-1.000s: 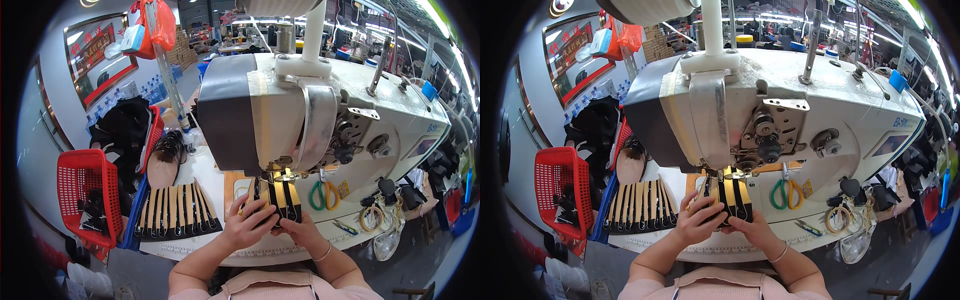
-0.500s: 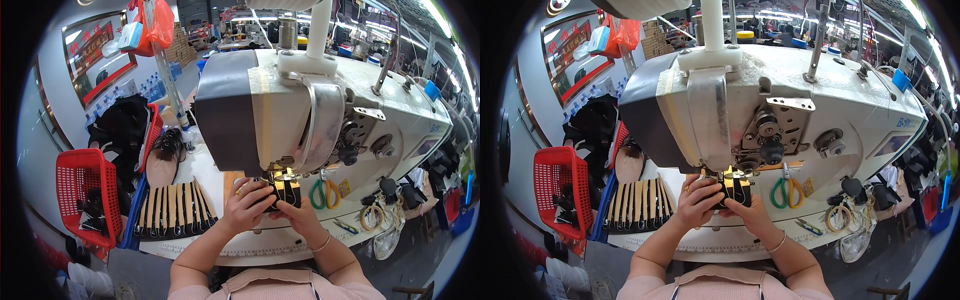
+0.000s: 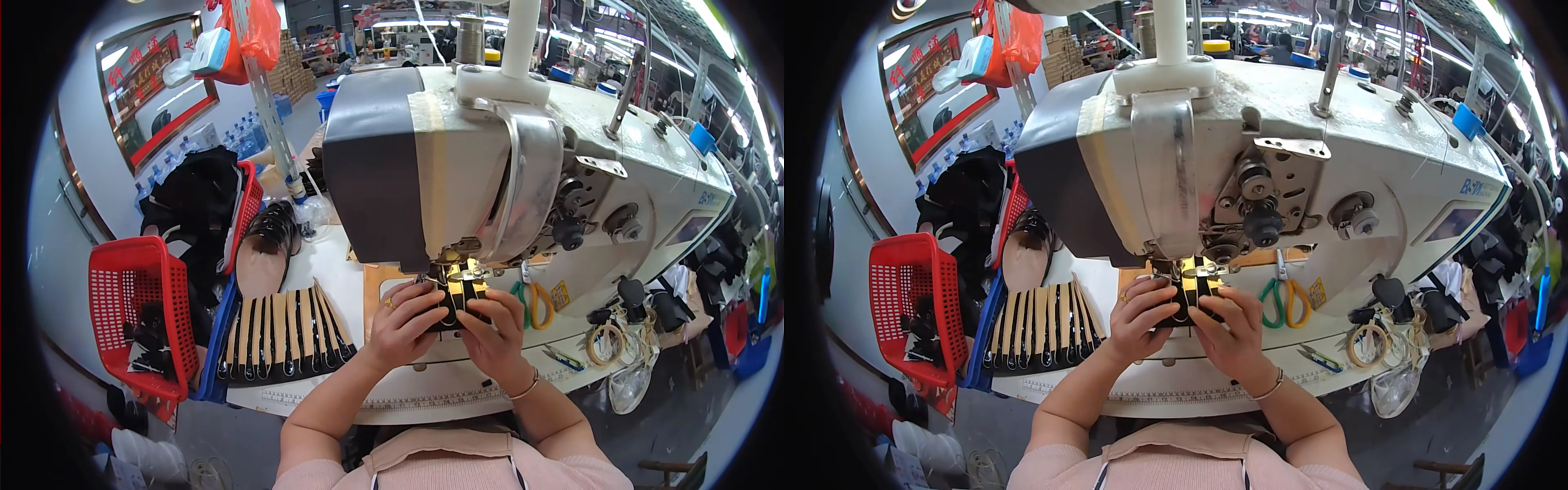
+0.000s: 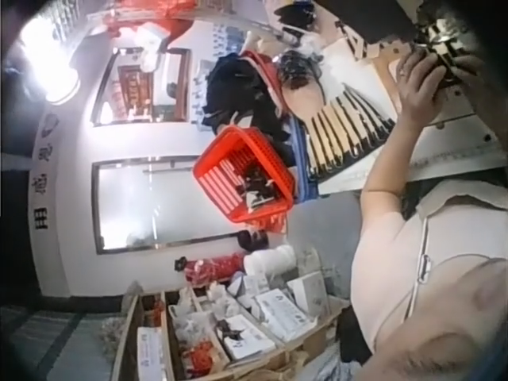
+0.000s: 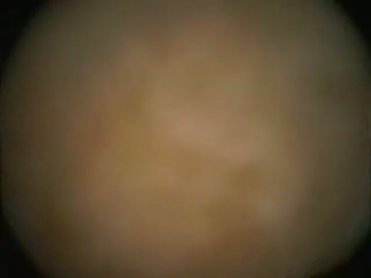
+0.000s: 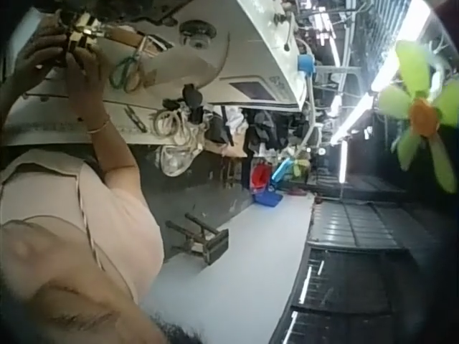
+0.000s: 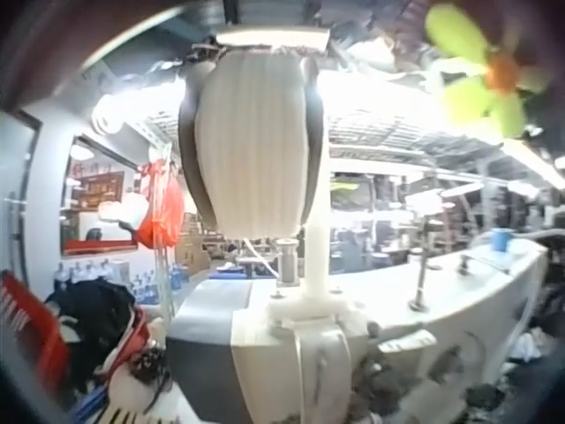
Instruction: Stitch multiple components of a shoe upper together using an industrial sewing machine.
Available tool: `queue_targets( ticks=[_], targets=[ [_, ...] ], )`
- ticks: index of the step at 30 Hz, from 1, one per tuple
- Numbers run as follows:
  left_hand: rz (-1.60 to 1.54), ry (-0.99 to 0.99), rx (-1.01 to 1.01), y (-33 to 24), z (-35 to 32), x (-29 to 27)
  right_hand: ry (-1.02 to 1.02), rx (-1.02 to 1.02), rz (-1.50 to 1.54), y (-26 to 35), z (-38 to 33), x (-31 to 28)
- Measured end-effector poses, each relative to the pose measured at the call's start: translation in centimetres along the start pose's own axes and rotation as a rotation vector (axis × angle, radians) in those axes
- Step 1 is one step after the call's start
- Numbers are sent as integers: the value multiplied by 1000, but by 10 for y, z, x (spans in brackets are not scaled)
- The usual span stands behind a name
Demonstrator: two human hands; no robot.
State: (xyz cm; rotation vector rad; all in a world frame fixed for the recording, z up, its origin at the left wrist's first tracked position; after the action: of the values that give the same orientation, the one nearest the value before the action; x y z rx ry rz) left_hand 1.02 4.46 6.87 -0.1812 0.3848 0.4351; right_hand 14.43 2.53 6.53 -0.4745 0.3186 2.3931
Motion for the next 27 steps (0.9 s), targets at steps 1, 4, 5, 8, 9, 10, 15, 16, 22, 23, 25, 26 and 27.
queue_targets(
  ticks=[1,4,5,8,9,10,15,16,22,23,25,26,27],
  targets=[
    [3,0,0,0,0,0,-1,-1,2,0,1,1],
    [4,13,14,-1,0,0,-4,-73,-60,6,1,1],
    [2,11,19,-2,1,-1,8,-95,-89,7,1,2],
    [31,26,63,-3,0,-3,27,-124,-125,10,2,3],
    [64,43,99,-5,-1,-3,35,-131,-130,11,2,4],
    [78,54,118,-6,1,-3,33,-133,-132,11,1,4],
    [99,109,123,-8,3,-1,12,-152,-118,8,0,1],
    [97,107,110,-9,3,-1,10,-150,-121,8,0,0],
    [56,85,78,-1,11,-1,7,-160,-144,3,6,4],
    [48,87,80,3,12,-1,-2,-161,-155,1,9,6],
    [32,90,66,9,9,-1,-9,-151,-163,2,14,8],
    [15,94,52,12,8,0,-10,-154,-162,2,14,9],
    [18,92,52,13,9,0,-11,-153,-164,1,13,10]
  ],
)
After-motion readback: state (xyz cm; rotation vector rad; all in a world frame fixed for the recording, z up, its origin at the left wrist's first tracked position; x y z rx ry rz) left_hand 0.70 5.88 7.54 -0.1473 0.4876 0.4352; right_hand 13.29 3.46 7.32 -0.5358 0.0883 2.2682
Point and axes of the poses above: each hand's wrist, its own z-axis towards the middle knuckle, its own x-axis out of the palm, y = z × x, the point moved 8 cm from there along z, towards the middle knuckle, and after that the axes turned 1 degree about x, right-handed, at the moved point
